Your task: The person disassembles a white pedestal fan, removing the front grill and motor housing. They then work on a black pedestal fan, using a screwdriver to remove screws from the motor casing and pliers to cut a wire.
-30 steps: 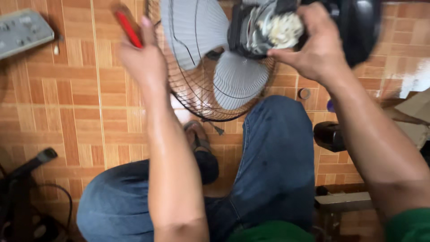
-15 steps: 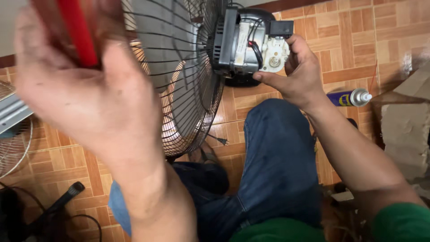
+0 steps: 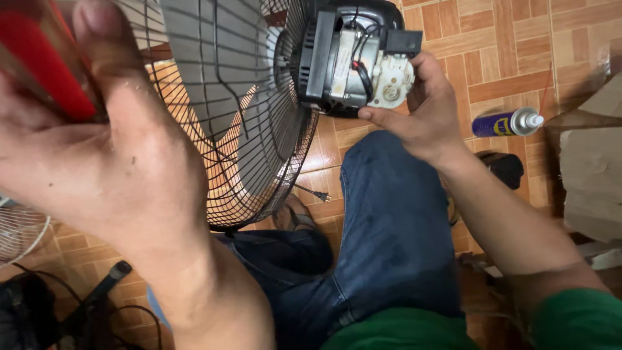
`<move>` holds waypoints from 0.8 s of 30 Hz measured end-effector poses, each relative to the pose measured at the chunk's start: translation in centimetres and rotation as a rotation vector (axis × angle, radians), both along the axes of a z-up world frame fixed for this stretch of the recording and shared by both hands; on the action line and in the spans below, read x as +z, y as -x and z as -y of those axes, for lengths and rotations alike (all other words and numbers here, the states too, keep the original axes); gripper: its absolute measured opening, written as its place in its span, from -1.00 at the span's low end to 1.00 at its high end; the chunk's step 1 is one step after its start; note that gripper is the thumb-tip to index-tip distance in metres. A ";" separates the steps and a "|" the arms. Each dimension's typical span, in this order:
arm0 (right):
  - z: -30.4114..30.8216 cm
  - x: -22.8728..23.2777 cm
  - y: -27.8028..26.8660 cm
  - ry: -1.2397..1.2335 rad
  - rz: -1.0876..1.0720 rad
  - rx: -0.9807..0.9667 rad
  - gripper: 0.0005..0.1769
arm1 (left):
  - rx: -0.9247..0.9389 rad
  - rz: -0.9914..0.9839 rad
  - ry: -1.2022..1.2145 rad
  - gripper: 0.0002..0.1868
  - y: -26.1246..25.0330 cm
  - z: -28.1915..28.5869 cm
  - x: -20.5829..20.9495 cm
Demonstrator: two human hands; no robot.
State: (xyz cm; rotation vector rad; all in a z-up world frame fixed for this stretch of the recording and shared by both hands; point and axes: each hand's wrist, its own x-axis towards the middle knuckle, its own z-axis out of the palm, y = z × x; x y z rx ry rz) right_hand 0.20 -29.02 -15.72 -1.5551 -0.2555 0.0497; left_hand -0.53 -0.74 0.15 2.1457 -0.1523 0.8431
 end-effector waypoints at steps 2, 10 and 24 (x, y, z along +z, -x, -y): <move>0.2 -0.1 0.7 -0.031 0.003 -0.002 -0.28 | -0.010 0.008 -0.005 -0.93 0.1 0.1 0.1; 4.2 0.5 1.1 0.138 0.013 -0.067 -0.30 | -0.077 0.025 0.008 -0.88 -0.5 0.6 -0.5; 7.4 2.1 1.4 -0.036 -0.429 -0.054 -0.75 | -0.218 -0.013 0.008 -0.91 -4.5 2.3 -1.8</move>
